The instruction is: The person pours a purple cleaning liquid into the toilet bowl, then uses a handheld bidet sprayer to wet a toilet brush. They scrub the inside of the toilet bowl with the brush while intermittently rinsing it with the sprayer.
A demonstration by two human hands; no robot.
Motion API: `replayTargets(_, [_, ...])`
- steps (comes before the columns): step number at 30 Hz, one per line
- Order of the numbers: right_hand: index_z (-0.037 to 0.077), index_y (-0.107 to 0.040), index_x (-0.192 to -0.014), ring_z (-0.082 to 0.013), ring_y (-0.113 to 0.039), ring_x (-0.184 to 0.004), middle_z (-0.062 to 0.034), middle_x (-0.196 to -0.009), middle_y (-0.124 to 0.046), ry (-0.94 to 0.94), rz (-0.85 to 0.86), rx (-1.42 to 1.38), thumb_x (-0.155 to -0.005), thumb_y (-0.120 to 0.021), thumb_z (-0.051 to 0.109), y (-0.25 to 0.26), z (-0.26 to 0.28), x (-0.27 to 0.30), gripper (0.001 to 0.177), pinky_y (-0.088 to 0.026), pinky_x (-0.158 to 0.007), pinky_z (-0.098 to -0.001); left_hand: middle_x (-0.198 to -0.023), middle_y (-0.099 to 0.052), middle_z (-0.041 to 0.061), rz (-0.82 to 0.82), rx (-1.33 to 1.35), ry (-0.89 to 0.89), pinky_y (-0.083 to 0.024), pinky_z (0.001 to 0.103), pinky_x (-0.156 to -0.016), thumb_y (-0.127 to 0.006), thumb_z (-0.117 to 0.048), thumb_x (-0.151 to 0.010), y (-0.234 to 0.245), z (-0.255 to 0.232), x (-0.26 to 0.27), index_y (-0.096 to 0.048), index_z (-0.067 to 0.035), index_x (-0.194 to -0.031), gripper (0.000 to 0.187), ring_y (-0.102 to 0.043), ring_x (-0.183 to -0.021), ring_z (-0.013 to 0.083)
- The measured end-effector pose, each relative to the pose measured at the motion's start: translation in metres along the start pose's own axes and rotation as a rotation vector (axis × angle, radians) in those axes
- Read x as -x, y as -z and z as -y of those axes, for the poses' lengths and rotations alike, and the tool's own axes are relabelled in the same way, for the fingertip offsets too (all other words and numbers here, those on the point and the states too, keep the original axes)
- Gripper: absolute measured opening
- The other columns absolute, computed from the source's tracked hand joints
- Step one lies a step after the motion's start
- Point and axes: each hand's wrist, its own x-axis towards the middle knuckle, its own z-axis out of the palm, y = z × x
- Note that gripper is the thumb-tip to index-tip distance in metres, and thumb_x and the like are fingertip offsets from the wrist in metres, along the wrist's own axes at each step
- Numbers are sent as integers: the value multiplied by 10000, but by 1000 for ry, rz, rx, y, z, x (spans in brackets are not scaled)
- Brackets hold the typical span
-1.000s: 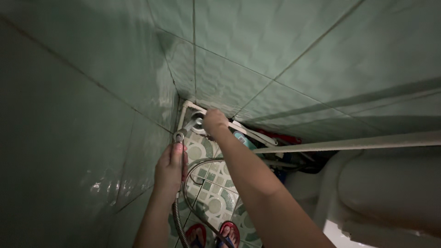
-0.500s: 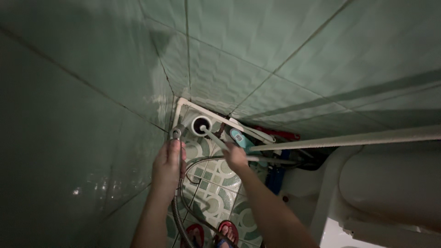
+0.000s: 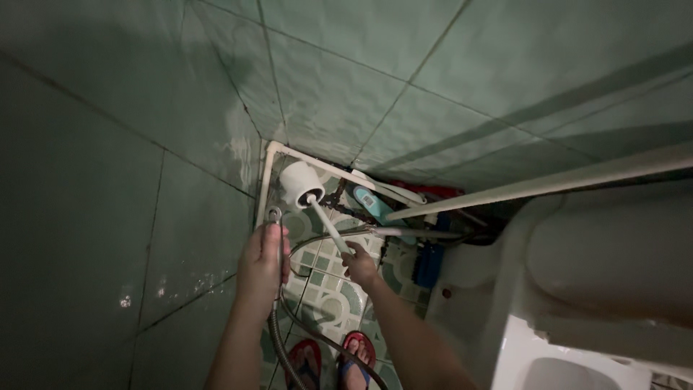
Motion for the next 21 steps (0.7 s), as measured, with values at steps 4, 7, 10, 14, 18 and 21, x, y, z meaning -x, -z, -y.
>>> replayTargets(4, [142,-450,-1496,-144,-530,-588,-83,-873,-624,-199,65,-292,-997,-588,261,12,1,28,531,-446,-468,-297,-680,-556,-2,19,-13,36,-377,286,-403,-459,-422,-1021,-5,-2,11,-627,-75,-1014,386,-470,-445,103])
replayTargets(7, [84,-521,-1492,-113,-555,-601,-68,-887,-627,-244,57,-287,-1021,-562,277,12,-12,51,511,-464,-482,-276,-671,-548,1,28,-24,62,-374,282,-410,-455,-434,-1028,-6,-1,21,-629,-84,-1003,392,-467,-452,99])
replayTargets(10, [136,-465,-1507,-149,-537,-566,-90,-874,-638,-268,-5,-250,-994,-587,265,8,-33,61,543,-435,-470,-309,-659,-540,3,37,-33,103,-375,275,-424,-464,-445,-1032,-8,1,27,-638,-97,-996,391,-466,-464,94])
replayTargets(14, [151,-463,-1515,-130,-524,-578,-54,-865,-649,-256,-25,-258,-990,-602,288,5,-53,51,560,-459,-496,-299,-681,-550,-24,71,39,109,-377,275,-425,-474,-438,-1019,-9,2,32,-635,-98,-993,377,-461,-471,91])
replayTargets(18, [114,-494,-1494,-147,-558,-615,-65,-834,-655,-200,-106,-209,-986,-630,260,3,-45,33,546,-489,-526,-312,-684,-544,-14,71,-20,114,-382,270,-429,-469,-446,-1028,-10,1,36,-636,-89,-1001,396,-474,-479,91])
replayTargets(21, [111,-546,-1468,-167,-603,-660,-95,-852,-681,-48,-151,-21,-970,-651,260,-5,-23,42,530,-511,-563,-334,-676,-545,-9,64,-64,136,-393,269,-431,-467,-455,-1030,-7,-1,39,-642,-88,-998,408,-483,-474,92])
